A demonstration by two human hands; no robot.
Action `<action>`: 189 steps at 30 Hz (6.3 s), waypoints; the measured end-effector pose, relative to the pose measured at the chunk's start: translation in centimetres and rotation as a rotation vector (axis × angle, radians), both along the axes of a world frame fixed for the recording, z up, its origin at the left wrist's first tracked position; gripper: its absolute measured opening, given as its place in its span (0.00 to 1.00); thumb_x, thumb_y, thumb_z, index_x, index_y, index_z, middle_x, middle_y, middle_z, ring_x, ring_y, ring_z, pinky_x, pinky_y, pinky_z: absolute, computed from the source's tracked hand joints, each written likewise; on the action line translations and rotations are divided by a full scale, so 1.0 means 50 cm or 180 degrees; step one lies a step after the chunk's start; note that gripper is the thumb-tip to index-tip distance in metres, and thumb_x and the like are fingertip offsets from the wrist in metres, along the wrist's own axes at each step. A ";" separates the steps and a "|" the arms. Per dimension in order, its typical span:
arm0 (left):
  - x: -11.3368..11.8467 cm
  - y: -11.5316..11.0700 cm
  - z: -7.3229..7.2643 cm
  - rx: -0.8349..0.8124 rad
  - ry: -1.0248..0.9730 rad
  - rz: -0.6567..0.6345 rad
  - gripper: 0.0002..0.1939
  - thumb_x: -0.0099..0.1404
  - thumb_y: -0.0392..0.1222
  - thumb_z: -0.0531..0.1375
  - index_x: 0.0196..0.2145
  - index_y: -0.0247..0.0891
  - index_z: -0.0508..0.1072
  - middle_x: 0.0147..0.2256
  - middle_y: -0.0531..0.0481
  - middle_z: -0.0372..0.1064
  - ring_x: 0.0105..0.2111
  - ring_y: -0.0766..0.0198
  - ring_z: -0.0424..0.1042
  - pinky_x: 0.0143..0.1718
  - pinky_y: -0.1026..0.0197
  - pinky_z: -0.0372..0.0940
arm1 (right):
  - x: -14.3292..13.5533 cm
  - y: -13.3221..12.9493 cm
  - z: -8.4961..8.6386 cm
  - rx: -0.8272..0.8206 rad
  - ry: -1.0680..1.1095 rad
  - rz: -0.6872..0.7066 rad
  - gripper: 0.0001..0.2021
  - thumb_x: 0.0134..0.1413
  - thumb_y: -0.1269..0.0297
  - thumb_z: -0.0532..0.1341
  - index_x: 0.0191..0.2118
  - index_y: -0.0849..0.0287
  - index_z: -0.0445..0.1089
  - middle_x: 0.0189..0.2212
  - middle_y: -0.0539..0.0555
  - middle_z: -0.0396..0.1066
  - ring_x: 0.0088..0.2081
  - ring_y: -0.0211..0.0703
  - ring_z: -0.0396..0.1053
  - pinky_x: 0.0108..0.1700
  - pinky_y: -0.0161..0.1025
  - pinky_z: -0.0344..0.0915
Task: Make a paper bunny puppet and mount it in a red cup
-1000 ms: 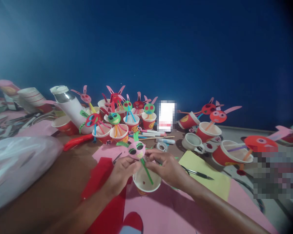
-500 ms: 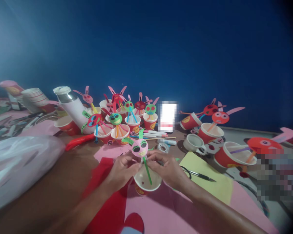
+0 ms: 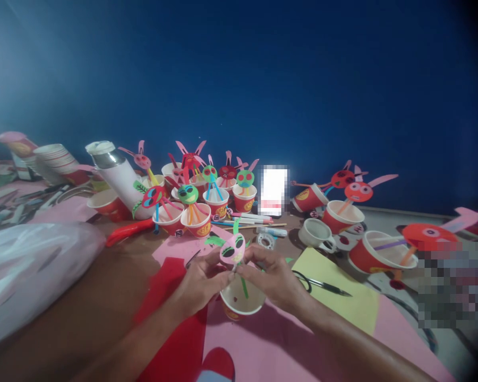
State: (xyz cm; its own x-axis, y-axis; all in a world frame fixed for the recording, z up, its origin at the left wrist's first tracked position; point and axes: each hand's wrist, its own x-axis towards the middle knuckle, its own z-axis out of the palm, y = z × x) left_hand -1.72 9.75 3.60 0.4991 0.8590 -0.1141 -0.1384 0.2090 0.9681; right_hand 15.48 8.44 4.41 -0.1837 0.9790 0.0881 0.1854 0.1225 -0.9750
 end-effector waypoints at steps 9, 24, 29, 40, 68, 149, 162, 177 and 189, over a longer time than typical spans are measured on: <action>-0.003 0.006 -0.011 -0.0136 -0.0310 -0.0136 0.06 0.53 0.36 0.65 0.32 0.37 0.76 0.30 0.52 0.70 0.32 0.65 0.68 0.36 0.64 0.64 | -0.002 -0.006 -0.004 -0.0192 0.0442 0.0125 0.07 0.50 0.65 0.61 0.24 0.61 0.66 0.24 0.48 0.64 0.28 0.35 0.60 0.32 0.33 0.58; 0.007 0.003 -0.011 -0.0531 -0.0327 0.0157 0.06 0.55 0.38 0.64 0.32 0.35 0.76 0.29 0.50 0.75 0.32 0.63 0.72 0.38 0.62 0.64 | -0.003 -0.004 -0.010 -0.0177 0.0052 -0.0377 0.03 0.45 0.68 0.62 0.29 0.61 0.71 0.24 0.49 0.67 0.29 0.37 0.63 0.32 0.33 0.60; 0.008 0.003 -0.004 -0.0723 -0.0456 0.0108 0.08 0.52 0.39 0.66 0.30 0.34 0.76 0.31 0.47 0.75 0.34 0.60 0.72 0.42 0.58 0.63 | -0.004 -0.004 -0.011 -0.0218 0.0148 -0.0271 0.03 0.46 0.67 0.62 0.29 0.60 0.71 0.24 0.48 0.67 0.28 0.36 0.63 0.32 0.33 0.59; 0.014 -0.006 -0.008 -0.1205 -0.0827 -0.0056 0.07 0.52 0.38 0.66 0.31 0.35 0.77 0.27 0.48 0.75 0.27 0.63 0.73 0.32 0.64 0.64 | -0.009 -0.010 -0.014 -0.0054 0.0250 -0.0059 0.05 0.48 0.66 0.62 0.27 0.61 0.67 0.23 0.48 0.64 0.27 0.35 0.60 0.30 0.33 0.59; 0.015 -0.009 -0.019 -0.1349 -0.1130 -0.0228 0.06 0.49 0.37 0.68 0.23 0.33 0.75 0.22 0.49 0.73 0.24 0.67 0.72 0.30 0.67 0.65 | -0.007 -0.018 -0.007 -0.0171 0.0110 0.0076 0.06 0.48 0.68 0.61 0.25 0.61 0.63 0.23 0.47 0.63 0.27 0.34 0.60 0.30 0.31 0.59; -0.006 0.020 0.017 0.0349 0.0634 0.0747 0.10 0.55 0.45 0.62 0.29 0.34 0.76 0.26 0.52 0.70 0.29 0.64 0.66 0.31 0.66 0.60 | 0.016 -0.017 0.024 0.0114 -0.1000 0.0510 0.37 0.38 0.57 0.68 0.57 0.53 0.59 0.52 0.56 0.65 0.50 0.53 0.64 0.48 0.44 0.61; -0.028 0.028 0.005 0.0048 0.0139 0.0912 0.15 0.62 0.49 0.55 0.42 0.40 0.74 0.40 0.48 0.74 0.42 0.58 0.70 0.44 0.59 0.63 | 0.015 -0.007 0.037 0.0124 -0.0963 0.0155 0.24 0.41 0.61 0.66 0.48 0.55 0.67 0.40 0.53 0.72 0.41 0.48 0.69 0.39 0.38 0.63; -0.013 0.032 0.017 0.0395 0.0296 0.1099 0.09 0.53 0.43 0.64 0.27 0.35 0.72 0.24 0.53 0.68 0.24 0.69 0.64 0.27 0.68 0.60 | 0.034 0.003 0.049 0.0080 -0.0354 0.0203 0.23 0.45 0.67 0.64 0.50 0.54 0.66 0.43 0.52 0.71 0.43 0.46 0.68 0.45 0.39 0.64; -0.026 0.038 0.019 0.0794 0.0709 0.0561 0.13 0.55 0.36 0.60 0.39 0.37 0.74 0.36 0.47 0.73 0.35 0.60 0.70 0.38 0.62 0.63 | 0.041 0.007 0.049 0.0055 -0.0264 0.0313 0.23 0.44 0.71 0.62 0.50 0.56 0.67 0.42 0.52 0.72 0.43 0.47 0.68 0.45 0.39 0.64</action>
State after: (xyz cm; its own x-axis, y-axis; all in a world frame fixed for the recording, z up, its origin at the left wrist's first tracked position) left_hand -3.04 11.65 4.57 0.3276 0.9446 0.0204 0.0685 -0.0453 0.9966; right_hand 17.54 8.80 6.85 -0.2862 0.9544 0.0852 0.2515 0.1606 -0.9544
